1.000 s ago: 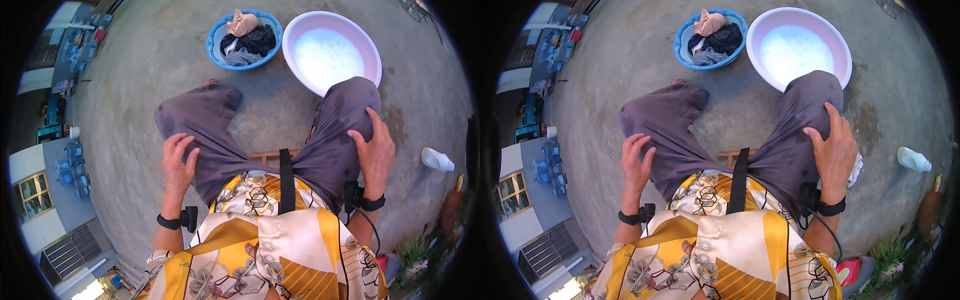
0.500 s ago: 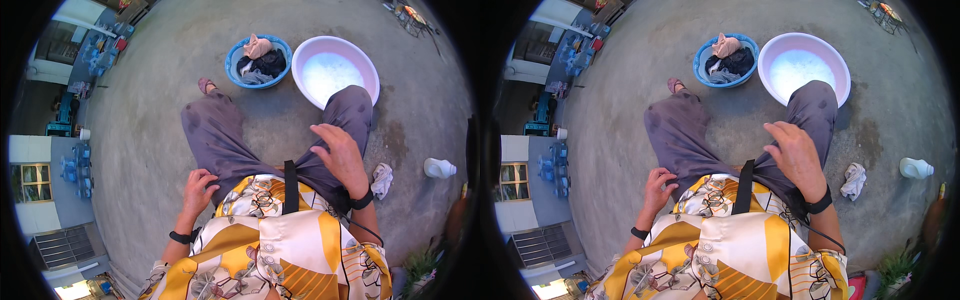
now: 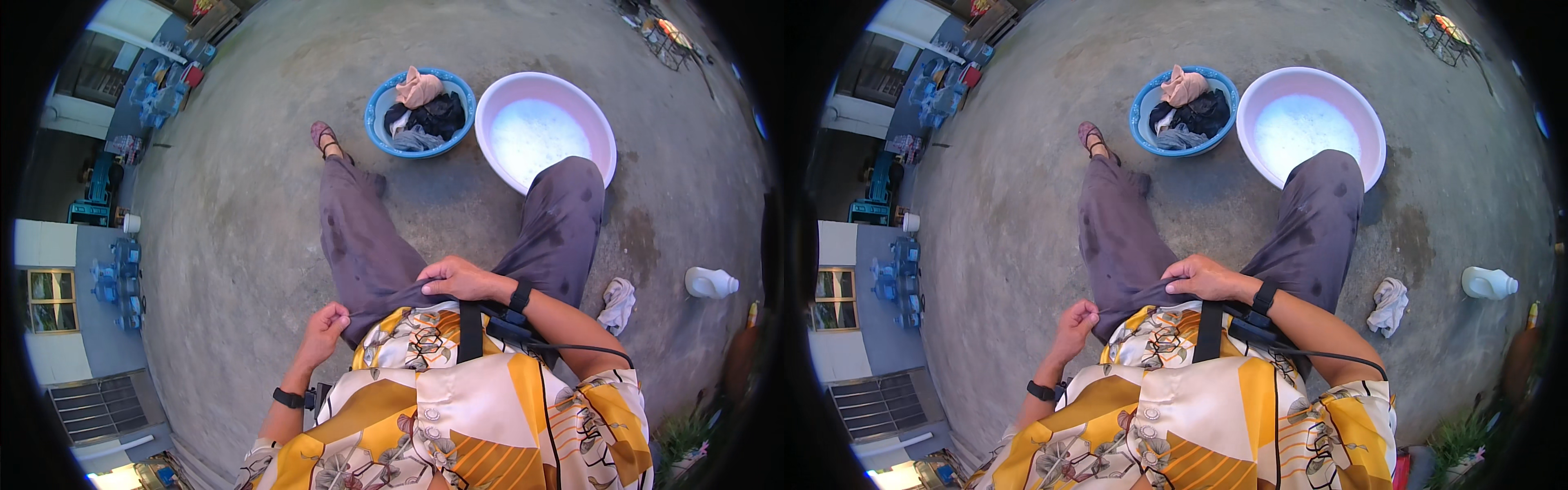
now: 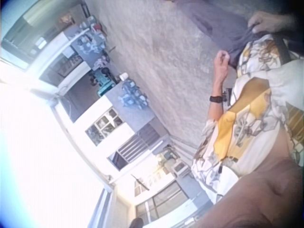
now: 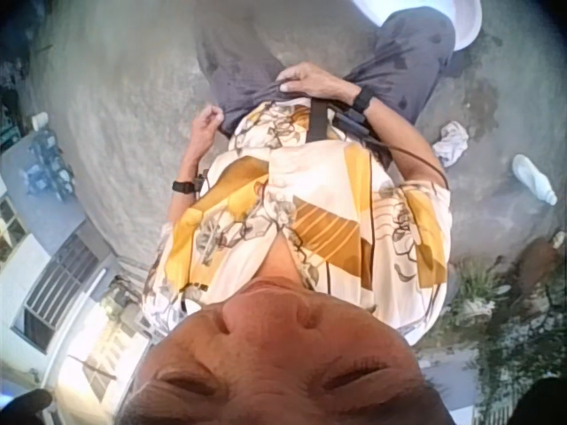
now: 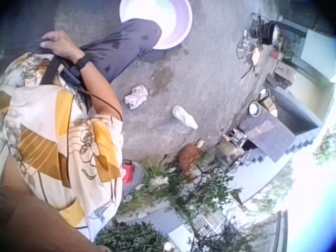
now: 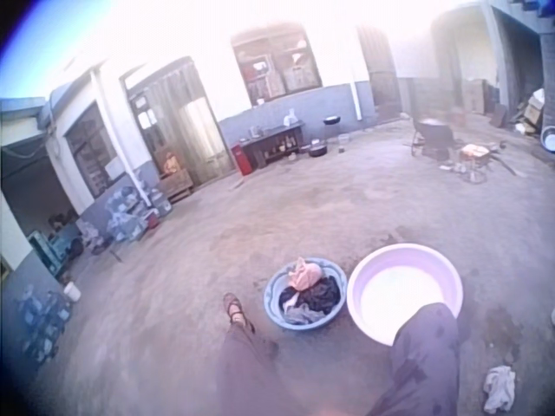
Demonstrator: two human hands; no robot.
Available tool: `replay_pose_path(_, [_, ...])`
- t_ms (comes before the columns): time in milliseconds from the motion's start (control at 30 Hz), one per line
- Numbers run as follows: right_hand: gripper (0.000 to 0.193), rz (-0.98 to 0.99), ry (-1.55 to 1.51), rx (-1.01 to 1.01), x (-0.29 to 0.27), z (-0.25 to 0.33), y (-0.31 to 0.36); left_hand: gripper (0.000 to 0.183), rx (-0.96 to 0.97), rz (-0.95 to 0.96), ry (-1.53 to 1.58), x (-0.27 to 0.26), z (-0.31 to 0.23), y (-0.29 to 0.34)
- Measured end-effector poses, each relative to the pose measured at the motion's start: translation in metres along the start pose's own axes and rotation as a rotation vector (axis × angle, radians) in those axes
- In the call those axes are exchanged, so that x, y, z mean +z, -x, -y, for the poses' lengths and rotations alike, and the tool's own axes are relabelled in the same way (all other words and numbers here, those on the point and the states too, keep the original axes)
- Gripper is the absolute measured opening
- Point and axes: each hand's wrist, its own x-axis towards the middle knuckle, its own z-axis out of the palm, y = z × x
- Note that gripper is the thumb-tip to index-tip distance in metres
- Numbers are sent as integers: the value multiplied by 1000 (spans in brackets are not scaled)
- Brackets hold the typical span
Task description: The person washes clothes by hand in a basin of soapy water, scrubbing a black item and a light-colored item, then wringing them out one by one.
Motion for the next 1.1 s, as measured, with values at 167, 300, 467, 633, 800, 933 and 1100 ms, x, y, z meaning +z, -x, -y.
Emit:
replay_pose_path(167, [29, 284, 329, -91, 18, 53, 8, 10, -667, 719, 733, -17, 2, 41])
replay_pose_path(300, [32, 137, 449, -184, 3, 63, 21, 14, -852, 554, 1061, -8, 72, 39])
replay_pose_path(467, [27, -529, 533, -233, -49, 94, 79, 20, -629, 6, 222, -47, 91, -9])
replay_pose_path(633, [21, -1124, 219, -203, -78, 108, 145, 29, -380, -240, 297, -83, 28, -74])
replay_pose_path(800, [33, -1600, 642, 93, -79, 81, 206, 64, -155, -215, 95, -61, -22, -111])
replay_pose_path(933, [67, -1637, 642, 515, -58, 69, 232, 95, -19, 21, 50, -32, -42, -118])
replay_pose_path(1100, [97, -1453, 440, 412, -45, 34, 232, 100, -73, 29, 197, -21, -59, -126])
